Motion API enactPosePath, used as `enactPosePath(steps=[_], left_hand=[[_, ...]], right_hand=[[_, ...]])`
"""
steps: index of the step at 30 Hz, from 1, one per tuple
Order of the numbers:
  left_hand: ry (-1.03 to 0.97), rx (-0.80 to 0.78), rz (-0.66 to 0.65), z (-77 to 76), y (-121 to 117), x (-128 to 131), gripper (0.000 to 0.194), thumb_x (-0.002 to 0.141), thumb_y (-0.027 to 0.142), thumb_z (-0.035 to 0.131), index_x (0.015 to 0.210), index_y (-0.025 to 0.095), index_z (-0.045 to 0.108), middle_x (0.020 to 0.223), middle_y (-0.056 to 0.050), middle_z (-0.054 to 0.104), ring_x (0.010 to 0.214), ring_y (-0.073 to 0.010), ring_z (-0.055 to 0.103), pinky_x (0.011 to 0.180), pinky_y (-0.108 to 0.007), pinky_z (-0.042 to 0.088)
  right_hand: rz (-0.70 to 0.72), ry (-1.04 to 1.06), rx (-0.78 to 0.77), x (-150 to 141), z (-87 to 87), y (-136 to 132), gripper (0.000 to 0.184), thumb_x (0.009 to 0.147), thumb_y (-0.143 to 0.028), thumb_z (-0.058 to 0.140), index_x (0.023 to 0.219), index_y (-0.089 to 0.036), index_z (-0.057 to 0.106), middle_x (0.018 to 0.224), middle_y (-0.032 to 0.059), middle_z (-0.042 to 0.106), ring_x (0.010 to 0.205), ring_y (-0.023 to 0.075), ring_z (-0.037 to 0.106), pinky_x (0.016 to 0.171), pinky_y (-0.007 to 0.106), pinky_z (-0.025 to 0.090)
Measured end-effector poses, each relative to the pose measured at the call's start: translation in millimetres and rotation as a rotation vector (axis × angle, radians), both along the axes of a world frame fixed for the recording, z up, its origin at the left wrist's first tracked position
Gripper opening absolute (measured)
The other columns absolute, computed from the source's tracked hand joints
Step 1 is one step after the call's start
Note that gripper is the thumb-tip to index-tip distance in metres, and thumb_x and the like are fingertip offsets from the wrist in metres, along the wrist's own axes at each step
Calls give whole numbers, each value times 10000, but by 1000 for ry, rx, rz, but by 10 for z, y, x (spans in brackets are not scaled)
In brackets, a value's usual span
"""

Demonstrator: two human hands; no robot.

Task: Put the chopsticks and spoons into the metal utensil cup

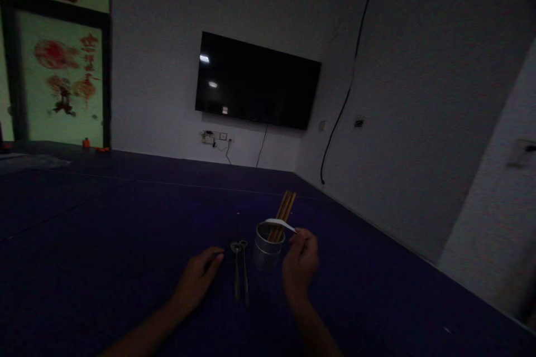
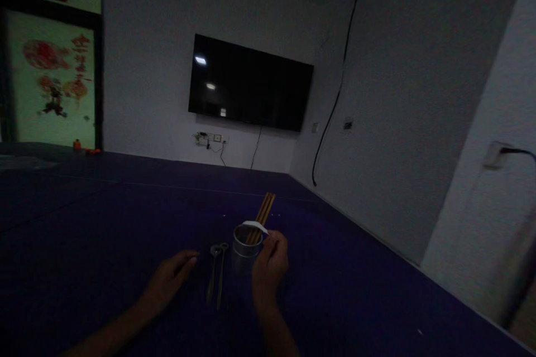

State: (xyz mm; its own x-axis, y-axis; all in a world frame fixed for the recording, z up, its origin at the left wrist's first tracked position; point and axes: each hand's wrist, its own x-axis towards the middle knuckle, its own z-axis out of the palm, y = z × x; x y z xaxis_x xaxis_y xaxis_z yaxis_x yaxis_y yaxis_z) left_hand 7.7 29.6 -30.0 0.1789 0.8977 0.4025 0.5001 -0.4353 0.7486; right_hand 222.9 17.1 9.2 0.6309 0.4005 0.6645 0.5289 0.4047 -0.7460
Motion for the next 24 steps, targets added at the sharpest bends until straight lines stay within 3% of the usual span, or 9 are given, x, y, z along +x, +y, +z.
enactPosePath(steps=[5, 14, 19, 24], left_hand=[[-23, 29, -42, 2, -22, 12, 405, 856, 488, 376, 1018, 228, 641, 827, -18, 689, 769, -177, 615, 718, -276, 469], [-15, 7, -17, 27, -44, 21, 422, 867, 500, 353, 1027, 229, 633, 637, 8, 630, 706, -181, 605, 669, -275, 458], [-23, -13, -27, 31, -42, 29, 439, 868, 505, 343, 1022, 213, 634, 727, -7, 659, 700, -174, 601, 675, -278, 455], [-24, -17, -37, 16, -30, 25, 440, 869, 503, 347, 1033, 214, 636, 653, 7, 627, 695, -180, 598, 675, -279, 452]], right_hand=[[-7, -19, -59, 12, -49, 45, 383, 891, -483, 318, 852, -179, 547, 731, 35, 583, 660, 187, 537, 608, 271, 373], [46, -59, -156, 21, -72, 77, 379, 874, -454, 345, 922, -169, 590, 828, 88, 659, 699, 209, 594, 612, 281, 392], [103, -32, -187, 34, -127, 145, 384, 818, -465, 461, 990, -158, 614, 644, 11, 590, 575, 177, 554, 535, 259, 371], [126, 24, -154, 44, -177, 213, 372, 763, -428, 544, 1004, -152, 611, 577, -47, 480, 544, 149, 500, 515, 240, 358]])
